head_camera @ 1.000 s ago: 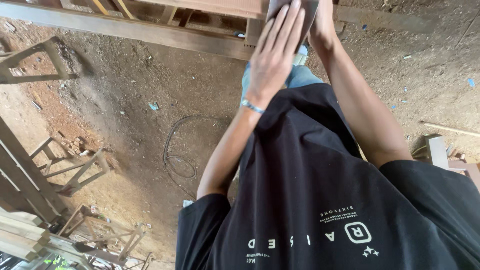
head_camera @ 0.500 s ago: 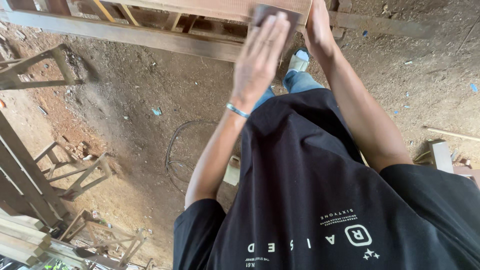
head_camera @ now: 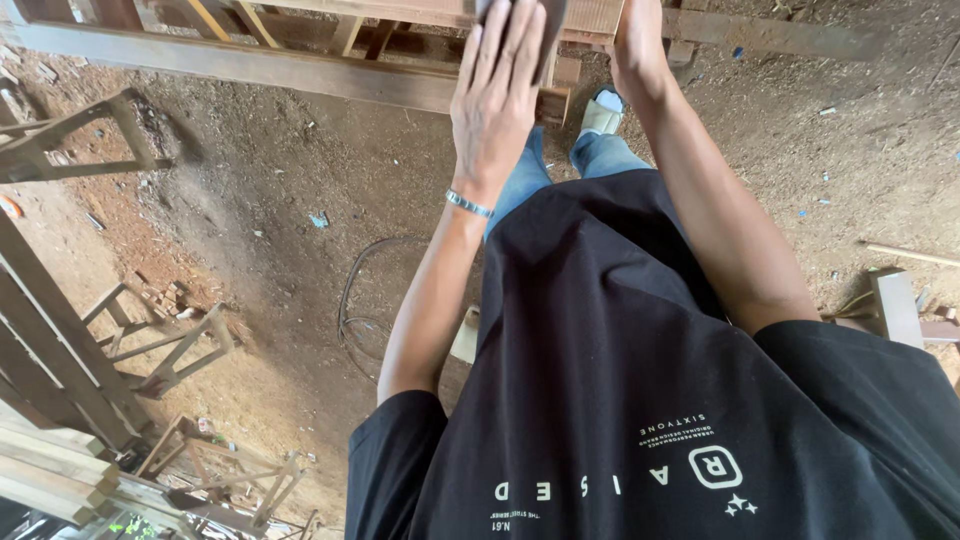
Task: The person sands various pieces of wood by hand using a piece of sandpaper, moving the sandpaper back and forth across the surfaces and edges.
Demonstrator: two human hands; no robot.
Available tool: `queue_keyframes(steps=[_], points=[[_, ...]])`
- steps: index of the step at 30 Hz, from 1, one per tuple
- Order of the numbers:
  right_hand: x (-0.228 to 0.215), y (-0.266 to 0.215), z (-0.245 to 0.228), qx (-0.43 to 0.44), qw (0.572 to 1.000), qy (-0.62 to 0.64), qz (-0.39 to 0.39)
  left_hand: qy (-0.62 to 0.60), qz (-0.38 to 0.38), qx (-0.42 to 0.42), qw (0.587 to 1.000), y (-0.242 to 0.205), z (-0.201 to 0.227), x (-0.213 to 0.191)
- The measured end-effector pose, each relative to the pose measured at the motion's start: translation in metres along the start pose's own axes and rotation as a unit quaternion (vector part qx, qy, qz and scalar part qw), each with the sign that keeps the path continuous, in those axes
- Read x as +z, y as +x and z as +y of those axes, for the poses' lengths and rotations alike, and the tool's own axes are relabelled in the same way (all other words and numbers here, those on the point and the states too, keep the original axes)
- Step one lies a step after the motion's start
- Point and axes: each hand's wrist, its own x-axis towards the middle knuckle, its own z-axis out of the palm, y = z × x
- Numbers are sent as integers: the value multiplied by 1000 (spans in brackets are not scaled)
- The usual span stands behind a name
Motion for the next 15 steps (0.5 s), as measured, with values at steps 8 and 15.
queue_keyframes(steps=[8, 15], points=[[8, -1, -3, -19, 997, -17, -74, -40, -14, 36, 998, 7, 39, -1], [8, -3, -3, -29, 998, -17, -57, -49, -22, -2, 999, 21, 47, -1]])
